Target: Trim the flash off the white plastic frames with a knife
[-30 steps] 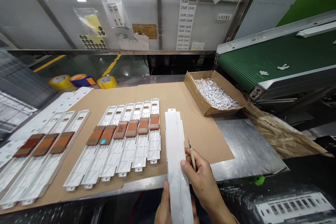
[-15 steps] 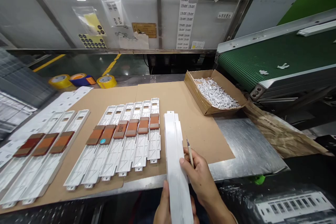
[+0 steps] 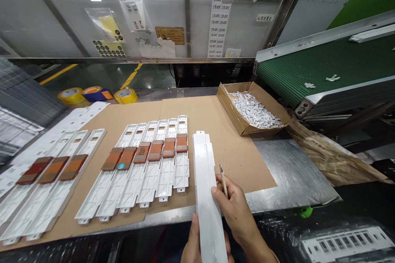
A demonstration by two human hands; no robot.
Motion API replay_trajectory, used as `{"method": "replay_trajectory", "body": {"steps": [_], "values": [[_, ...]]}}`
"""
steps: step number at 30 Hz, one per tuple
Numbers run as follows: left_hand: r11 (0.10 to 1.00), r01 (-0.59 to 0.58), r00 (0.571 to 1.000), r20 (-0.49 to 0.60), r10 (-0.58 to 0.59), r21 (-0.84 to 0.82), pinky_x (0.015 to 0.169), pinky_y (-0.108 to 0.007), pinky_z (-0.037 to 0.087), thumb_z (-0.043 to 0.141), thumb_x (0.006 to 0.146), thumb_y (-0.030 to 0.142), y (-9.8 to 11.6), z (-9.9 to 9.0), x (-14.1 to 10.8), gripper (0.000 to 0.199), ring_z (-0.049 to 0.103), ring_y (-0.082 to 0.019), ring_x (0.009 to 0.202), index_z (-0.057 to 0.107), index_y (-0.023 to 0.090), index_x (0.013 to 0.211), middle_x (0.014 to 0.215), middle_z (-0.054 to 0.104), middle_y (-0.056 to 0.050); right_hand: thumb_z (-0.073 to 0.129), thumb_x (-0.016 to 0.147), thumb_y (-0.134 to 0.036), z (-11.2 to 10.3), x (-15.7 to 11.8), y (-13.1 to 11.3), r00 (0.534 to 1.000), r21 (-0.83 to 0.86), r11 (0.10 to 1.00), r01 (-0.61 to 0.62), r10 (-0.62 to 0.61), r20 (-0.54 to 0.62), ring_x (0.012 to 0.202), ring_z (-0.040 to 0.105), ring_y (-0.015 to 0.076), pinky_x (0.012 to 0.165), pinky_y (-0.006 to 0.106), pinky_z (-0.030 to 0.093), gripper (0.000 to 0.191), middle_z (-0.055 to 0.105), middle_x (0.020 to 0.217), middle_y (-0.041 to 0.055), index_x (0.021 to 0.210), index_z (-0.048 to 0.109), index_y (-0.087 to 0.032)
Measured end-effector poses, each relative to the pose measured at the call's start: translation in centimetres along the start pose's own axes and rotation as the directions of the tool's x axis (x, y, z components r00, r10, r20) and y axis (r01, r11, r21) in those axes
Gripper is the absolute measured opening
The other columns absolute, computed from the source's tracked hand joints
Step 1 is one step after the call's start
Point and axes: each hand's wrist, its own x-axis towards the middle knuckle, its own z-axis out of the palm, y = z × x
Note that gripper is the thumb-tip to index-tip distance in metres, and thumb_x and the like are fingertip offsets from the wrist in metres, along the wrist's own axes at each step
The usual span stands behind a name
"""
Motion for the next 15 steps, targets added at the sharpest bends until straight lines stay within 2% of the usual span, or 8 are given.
{"method": "replay_trajectory", "body": {"steps": [5,11,15], "values": [[1.000,-0.011,1.000,0.012,0.011,0.006,0.051,-0.024,0.037,0.044,0.067,0.080,-0.10,-0.15,0.01,0.079,0.056,-0.014,0.048,0.066,0.004,0.070,0.054,0.062,-0.010,0.059,0.079,-0.043,0.02,-0.05,-0.18,1.000,0.002,1.000,0.000,0.000,0.004,0.066,0.048,0.0158,0.067,0.027,0.046,0.028,0.051,0.068,-0.0013,0.090,0.061,-0.017],[0.998,-0.036,0.998,-0.046,0.033,-0.060,0.053,-0.026,0.039,0.053,0.065,0.076,-0.32,-0.25,0.03,0.075,0.060,-0.018,0.052,0.067,0.003,0.071,0.054,0.062,-0.009,0.056,0.085,-0.037,-0.26,-0.19,-0.22,0.997,0.023,1.000,0.004,-0.005,0.073,0.070,0.048,0.0151,0.072,0.026,0.044,0.021,0.051,0.073,-0.0012,0.092,0.061,-0.018],[0.998,-0.061,0.997,-0.040,0.061,0.002,0.054,-0.027,0.040,0.047,0.067,0.079,-0.60,-0.82,0.30,0.078,0.060,-0.019,0.053,0.067,0.004,0.072,0.057,0.063,-0.011,0.054,0.087,-0.034,-0.35,-0.27,-0.16,0.995,0.062,0.998,0.023,-0.029,0.094,0.072,0.047,0.0146,0.074,0.025,0.043,0.021,0.051,0.075,-0.0018,0.101,0.059,-0.019]]}}
